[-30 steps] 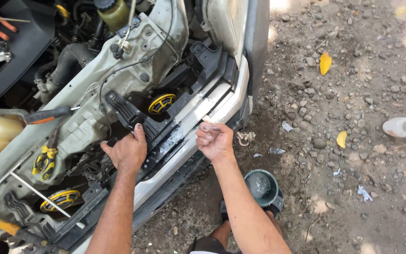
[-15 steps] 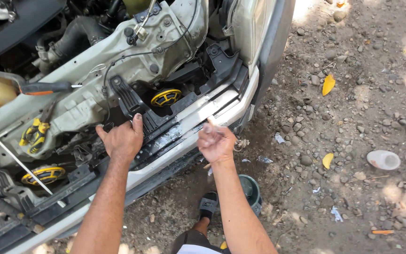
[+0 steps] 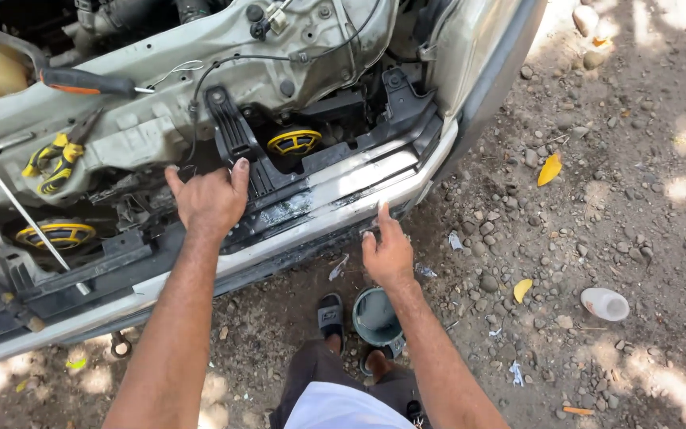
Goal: The person applies a white paste-like substance to the front bumper area of a car with an open hood. They use their fingers to spread and smooth the material over the surface, occasionally dipping their hand into a bucket to retrieve more paste. Finally, they use a white cloth to wipe and clean the applied area.
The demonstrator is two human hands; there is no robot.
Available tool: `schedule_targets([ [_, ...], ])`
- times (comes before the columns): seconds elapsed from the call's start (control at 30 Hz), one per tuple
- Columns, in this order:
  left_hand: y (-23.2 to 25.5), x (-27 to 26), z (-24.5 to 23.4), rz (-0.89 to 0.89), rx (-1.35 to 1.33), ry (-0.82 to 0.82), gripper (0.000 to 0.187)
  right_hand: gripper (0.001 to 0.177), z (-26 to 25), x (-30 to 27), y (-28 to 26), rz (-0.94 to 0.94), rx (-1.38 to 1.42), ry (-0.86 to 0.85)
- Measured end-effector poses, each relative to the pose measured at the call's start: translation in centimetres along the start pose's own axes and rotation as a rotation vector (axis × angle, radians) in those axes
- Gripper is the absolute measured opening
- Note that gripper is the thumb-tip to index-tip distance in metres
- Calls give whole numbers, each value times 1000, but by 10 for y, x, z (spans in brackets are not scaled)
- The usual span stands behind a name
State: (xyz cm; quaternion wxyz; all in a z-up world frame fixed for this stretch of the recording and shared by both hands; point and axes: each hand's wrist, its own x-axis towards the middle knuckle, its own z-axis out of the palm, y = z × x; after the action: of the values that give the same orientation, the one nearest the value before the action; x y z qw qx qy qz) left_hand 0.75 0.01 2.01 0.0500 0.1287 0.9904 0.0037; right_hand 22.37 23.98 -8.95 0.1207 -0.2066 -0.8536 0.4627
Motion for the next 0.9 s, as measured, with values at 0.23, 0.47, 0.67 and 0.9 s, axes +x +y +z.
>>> schedule_targets([
  [0.23,-3,-1,0,36,-18,61,78,64,26,-6,-15,-12,-9,80],
  [0.47,-7,3,-3,54,-45,-6,78,58,33,-2,-26,68,-62,168],
  [0.67,-11,-4,-5,89,-101,0,77,40,44,-9,-39,241,155,5],
  [0.9,-15,-2,-6,105,-94,-57,78,69,53,-17,-87,313,111,-42],
])
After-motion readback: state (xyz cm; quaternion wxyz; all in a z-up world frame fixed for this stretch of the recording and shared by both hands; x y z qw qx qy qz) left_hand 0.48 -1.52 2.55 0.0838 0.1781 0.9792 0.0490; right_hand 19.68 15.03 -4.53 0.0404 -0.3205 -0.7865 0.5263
